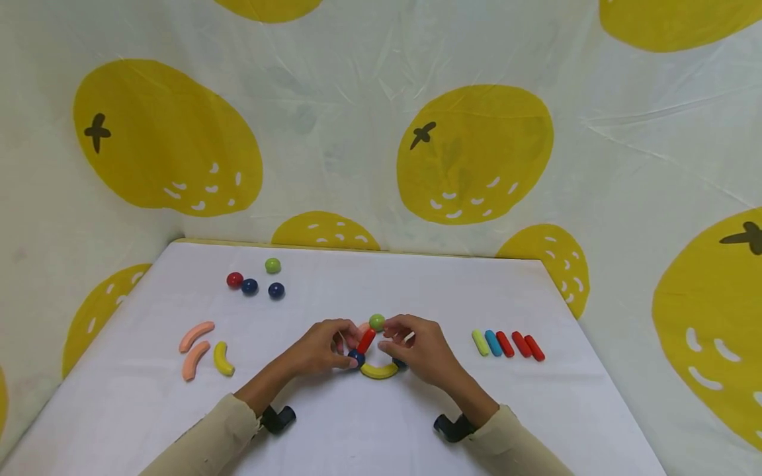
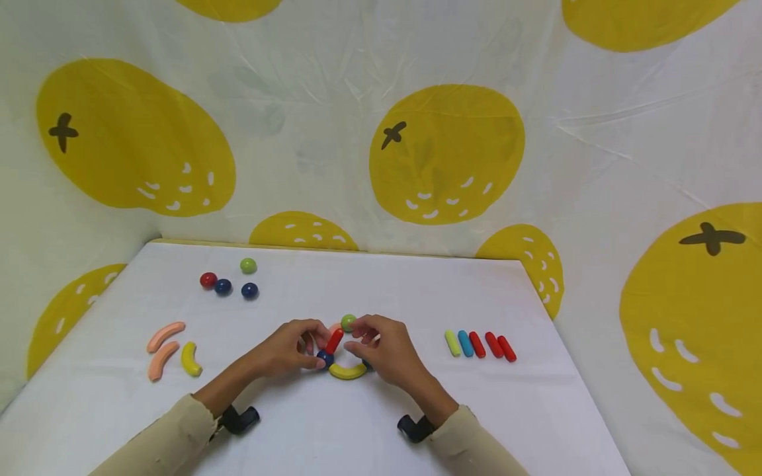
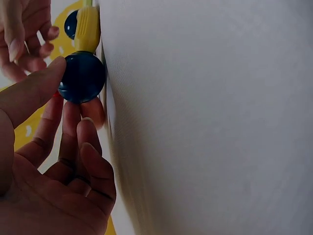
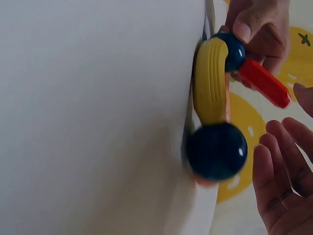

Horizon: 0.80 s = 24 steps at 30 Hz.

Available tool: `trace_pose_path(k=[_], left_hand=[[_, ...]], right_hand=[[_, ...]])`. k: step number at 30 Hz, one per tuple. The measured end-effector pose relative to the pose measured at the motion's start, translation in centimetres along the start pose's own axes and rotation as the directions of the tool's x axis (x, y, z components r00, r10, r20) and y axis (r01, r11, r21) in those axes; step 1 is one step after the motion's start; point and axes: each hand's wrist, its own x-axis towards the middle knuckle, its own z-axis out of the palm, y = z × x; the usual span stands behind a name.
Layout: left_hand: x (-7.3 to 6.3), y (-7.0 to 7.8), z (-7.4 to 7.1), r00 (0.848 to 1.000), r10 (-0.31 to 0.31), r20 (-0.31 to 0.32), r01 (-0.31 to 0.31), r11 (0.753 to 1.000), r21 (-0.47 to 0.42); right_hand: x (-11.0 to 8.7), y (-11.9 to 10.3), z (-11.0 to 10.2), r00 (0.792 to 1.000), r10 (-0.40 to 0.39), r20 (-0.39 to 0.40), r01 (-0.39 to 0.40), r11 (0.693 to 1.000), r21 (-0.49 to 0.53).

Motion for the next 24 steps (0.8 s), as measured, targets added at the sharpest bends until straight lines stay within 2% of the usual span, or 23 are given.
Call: trace_pose_path(k=[7, 16, 20, 24], left_hand=[[-0.1, -0.2, -0.1, 1.000, 0.006, -0.008, -0.005, 0.999, 0.048], [-0.3, -0.1, -0.2, 1.000, 0.007, -0.011, -0.006, 0.995, 0.096], [-0.3, 0.0, -0.2, 1.000, 0.002, -0.020, 0.000, 0.994, 0.110], [-0.4, 0.0, -0.2, 1.000, 0.006, -0.026, -0.003, 0.993, 0.117]], right_hand=[[1.3, -0.6, 1.8, 0.999, -0.013, 0.030, 0.011, 0.999, 0.039], [0.9, -0.8, 2.5, 0.998, -0.040, 0.053, 0.036, 0.996, 0.083], [0.3, -1.0, 2.6, 0.992, -0.119, 0.048, 0.117, 0.992, 0.053], [0.0, -1.0, 2.6, 0.977, -0.195, 0.081, 0.193, 0.981, 0.031]])
